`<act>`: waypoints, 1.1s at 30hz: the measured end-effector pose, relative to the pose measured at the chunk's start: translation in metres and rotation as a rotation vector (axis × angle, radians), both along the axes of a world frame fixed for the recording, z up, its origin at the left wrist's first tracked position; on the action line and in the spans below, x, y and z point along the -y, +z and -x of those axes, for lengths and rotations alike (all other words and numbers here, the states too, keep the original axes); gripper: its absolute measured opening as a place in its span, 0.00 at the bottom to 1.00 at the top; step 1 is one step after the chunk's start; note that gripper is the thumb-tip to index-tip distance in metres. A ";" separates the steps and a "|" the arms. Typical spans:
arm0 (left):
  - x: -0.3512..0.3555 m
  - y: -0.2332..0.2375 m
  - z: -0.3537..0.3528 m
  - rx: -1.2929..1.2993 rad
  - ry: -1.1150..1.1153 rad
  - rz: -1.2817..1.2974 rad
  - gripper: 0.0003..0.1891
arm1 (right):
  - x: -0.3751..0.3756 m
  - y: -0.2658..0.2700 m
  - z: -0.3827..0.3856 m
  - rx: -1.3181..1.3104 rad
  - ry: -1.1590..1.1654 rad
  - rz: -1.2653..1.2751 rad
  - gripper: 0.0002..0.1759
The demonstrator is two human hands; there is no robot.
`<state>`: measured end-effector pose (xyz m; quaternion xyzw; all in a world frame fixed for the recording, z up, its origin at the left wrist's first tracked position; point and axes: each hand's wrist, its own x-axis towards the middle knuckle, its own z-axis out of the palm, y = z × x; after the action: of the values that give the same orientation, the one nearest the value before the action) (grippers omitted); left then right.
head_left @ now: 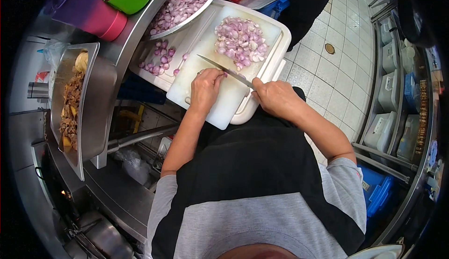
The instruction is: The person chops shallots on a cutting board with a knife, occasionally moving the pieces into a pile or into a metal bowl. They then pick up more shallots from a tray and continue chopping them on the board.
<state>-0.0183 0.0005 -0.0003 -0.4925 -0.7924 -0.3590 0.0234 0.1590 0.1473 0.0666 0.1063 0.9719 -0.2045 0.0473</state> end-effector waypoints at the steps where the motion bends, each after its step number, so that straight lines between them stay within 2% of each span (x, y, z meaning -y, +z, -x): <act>1: 0.000 -0.001 0.000 -0.005 0.001 -0.009 0.05 | 0.000 0.003 -0.001 0.038 0.008 -0.003 0.14; 9: 0.001 0.000 0.000 -0.040 -0.012 -0.050 0.06 | 0.000 -0.031 0.030 -0.038 0.015 0.005 0.14; 16: 0.001 -0.005 0.002 -0.042 -0.011 -0.059 0.06 | 0.003 -0.001 0.006 0.018 -0.002 0.016 0.15; 23: 0.001 -0.002 0.000 -0.060 -0.012 -0.084 0.06 | 0.004 -0.034 0.031 -0.042 -0.021 0.033 0.13; 28: 0.003 -0.002 0.000 -0.039 -0.004 -0.034 0.07 | 0.003 -0.009 0.016 0.006 -0.005 0.066 0.15; 33: 0.002 -0.003 0.000 -0.063 -0.005 -0.053 0.07 | 0.007 -0.019 0.018 0.036 -0.029 0.075 0.15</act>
<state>-0.0188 -0.0014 -0.0037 -0.5048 -0.7803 -0.3643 0.0603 0.1407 0.1402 0.0478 0.1223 0.9609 -0.2397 0.0658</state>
